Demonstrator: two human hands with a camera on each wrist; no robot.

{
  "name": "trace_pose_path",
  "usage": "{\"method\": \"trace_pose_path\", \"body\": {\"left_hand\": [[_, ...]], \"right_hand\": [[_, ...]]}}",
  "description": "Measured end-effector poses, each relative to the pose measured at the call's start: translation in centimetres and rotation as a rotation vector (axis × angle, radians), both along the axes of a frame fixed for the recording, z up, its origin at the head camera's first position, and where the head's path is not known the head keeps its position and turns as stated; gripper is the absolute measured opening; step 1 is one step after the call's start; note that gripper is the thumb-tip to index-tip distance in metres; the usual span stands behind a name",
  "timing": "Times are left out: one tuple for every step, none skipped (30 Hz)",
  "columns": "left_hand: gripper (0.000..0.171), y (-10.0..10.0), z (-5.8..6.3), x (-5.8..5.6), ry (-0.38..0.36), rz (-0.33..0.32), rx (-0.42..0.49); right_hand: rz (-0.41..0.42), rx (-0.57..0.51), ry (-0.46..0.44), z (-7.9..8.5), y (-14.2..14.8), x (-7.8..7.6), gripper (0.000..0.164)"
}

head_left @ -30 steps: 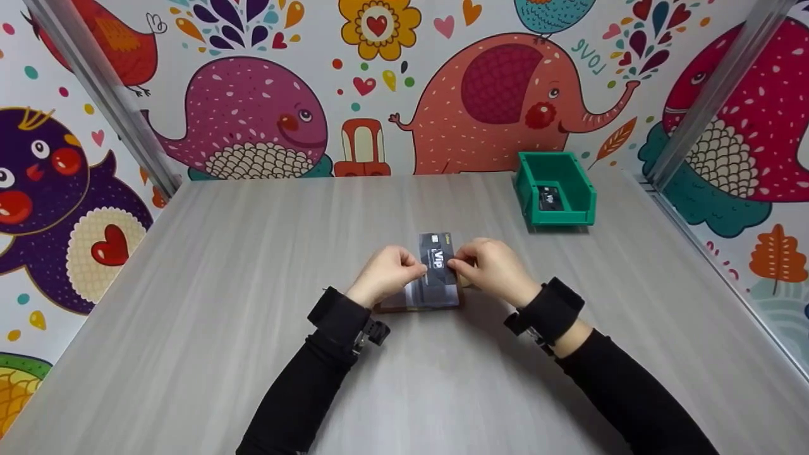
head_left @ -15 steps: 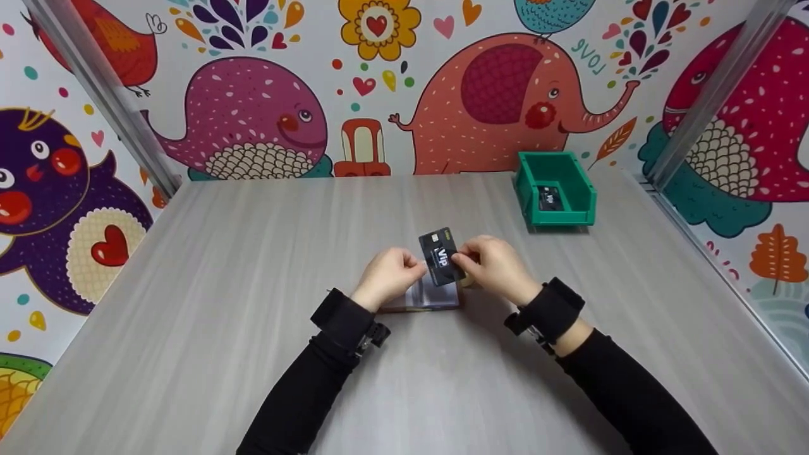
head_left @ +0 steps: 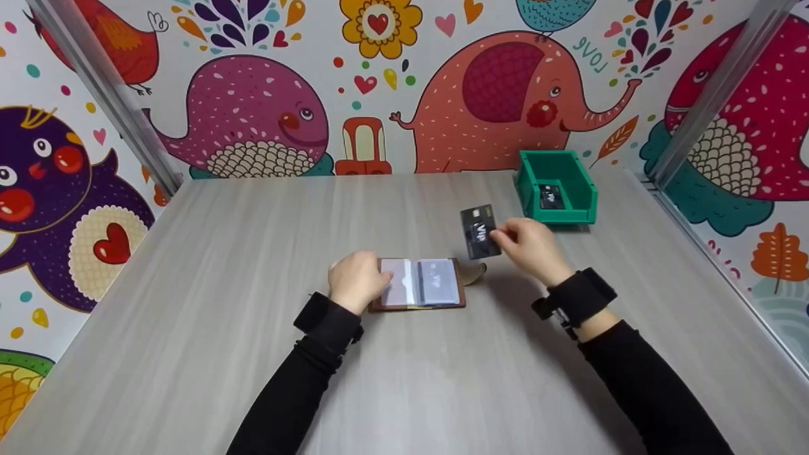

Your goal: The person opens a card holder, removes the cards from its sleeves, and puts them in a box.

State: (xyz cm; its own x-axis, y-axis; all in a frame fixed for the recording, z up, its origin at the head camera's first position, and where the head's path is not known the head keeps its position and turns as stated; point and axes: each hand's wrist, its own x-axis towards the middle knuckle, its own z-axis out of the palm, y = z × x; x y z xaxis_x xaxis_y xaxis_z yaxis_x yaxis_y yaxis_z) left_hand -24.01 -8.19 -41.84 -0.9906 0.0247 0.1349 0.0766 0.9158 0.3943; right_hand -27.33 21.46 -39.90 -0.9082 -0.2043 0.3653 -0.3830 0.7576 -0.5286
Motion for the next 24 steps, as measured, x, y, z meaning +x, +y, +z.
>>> {"method": "trace_pose_path", "body": {"left_hand": [[0.035,-0.1,-0.1,0.0,-0.007,0.004,-0.014],[0.034,-0.1,-0.3,0.0,-0.017,0.009,-0.021],[0.032,-0.1,-0.4,0.0,-0.027,0.014,-0.029],[0.031,-0.2,-0.5,0.0,-0.034,0.017,-0.038],[0.030,-0.2,-0.5,0.1,-0.040,0.019,-0.045],[0.030,-0.2,-0.6,0.1,-0.046,0.022,-0.052],[0.029,-0.2,-0.7,0.1,-0.051,0.024,-0.059],[0.028,-0.2,-0.7,0.1,-0.054,0.026,-0.065],[0.028,-0.2,-0.7,0.1,-0.057,0.027,-0.071],[0.027,-0.2,-0.8,0.1,-0.059,0.028,-0.078],[0.026,-0.2,-0.8,0.1,-0.060,0.029,-0.085],[0.025,-0.2,-0.8,0.1,-0.061,0.029,-0.092],[0.024,-0.2,-0.8,0.2,-0.064,0.029,-0.101],[0.024,-0.2,-0.9,0.2,-0.068,0.030,-0.107],[0.025,-0.2,-0.9,0.2,-0.071,0.029,-0.114],[0.025,-0.2,-0.9,0.3,-0.074,0.029,-0.120],[0.025,-0.2,-0.9,0.3,-0.077,0.028,-0.125],[0.025,-0.2,-0.9,0.3,-0.082,0.027,-0.128],[0.024,-0.2,-0.9,0.3,-0.086,0.027,-0.130],[0.024,-0.2,-0.9,0.3,-0.090,0.026,-0.131],[0.023,-0.2,-0.9,0.2,-0.092,0.025,-0.134],[0.022,-0.2,-0.9,0.2,-0.094,0.025,-0.136],[0.022,-0.2,-0.9,0.2,-0.095,0.024,-0.139],[0.022,-0.2,-0.9,0.2,-0.096,0.024,-0.141]], "right_hand": [[-0.009,0.005,0.000,0.1,0.4,-0.1,0.020],[-0.020,0.006,-0.004,0.2,0.7,-0.3,0.019],[-0.030,0.007,-0.010,0.3,1.0,-0.4,0.020],[-0.040,0.006,-0.015,0.3,1.4,-0.6,0.020],[-0.053,0.007,-0.019,0.4,1.7,-0.7,0.020],[-0.065,0.006,-0.021,0.4,2.0,-0.9,0.019],[-0.077,0.006,-0.021,0.5,2.2,-1.0,0.019],[-0.091,0.006,-0.021,0.5,2.5,-1.1,0.019],[-0.103,0.008,-0.018,0.5,2.8,-1.3,0.020],[-0.115,0.007,-0.014,0.6,3.1,-1.4,0.020],[-0.129,0.003,-0.013,0.6,3.3,-1.6,0.020],[-0.140,0.000,-0.011,0.6,3.6,-1.7,0.020],[-0.151,-0.001,-0.009,0.6,3.9,-1.8,0.021],[-0.162,-0.003,-0.007,0.6,4.1,-2.0,0.021],[-0.173,-0.007,-0.008,0.5,4.3,-2.1,0.022],[-0.183,-0.011,-0.011,0.5,4.6,-2.2,0.022],[-0.195,-0.014,-0.016,0.5,4.8,-2.4,0.023],[-0.203,-0.014,-0.019,0.4,5.1,-2.4,0.023],[-0.212,-0.016,-0.025,0.4,5.3,-2.6,0.024],[-0.221,-0.020,-0.035,0.4,5.5,-2.6,0.025],[-0.229,-0.024,-0.046,0.4,5.7,-2.7,0.025],[-0.238,-0.030,-0.055,0.4,6.0,-2.8,0.026],[-0.248,-0.038,-0.063,0.4,6.2,-2.9,0.027],[-0.255,-0.045,-0.067,0.4,6.4,-3.0,0.028]]}}
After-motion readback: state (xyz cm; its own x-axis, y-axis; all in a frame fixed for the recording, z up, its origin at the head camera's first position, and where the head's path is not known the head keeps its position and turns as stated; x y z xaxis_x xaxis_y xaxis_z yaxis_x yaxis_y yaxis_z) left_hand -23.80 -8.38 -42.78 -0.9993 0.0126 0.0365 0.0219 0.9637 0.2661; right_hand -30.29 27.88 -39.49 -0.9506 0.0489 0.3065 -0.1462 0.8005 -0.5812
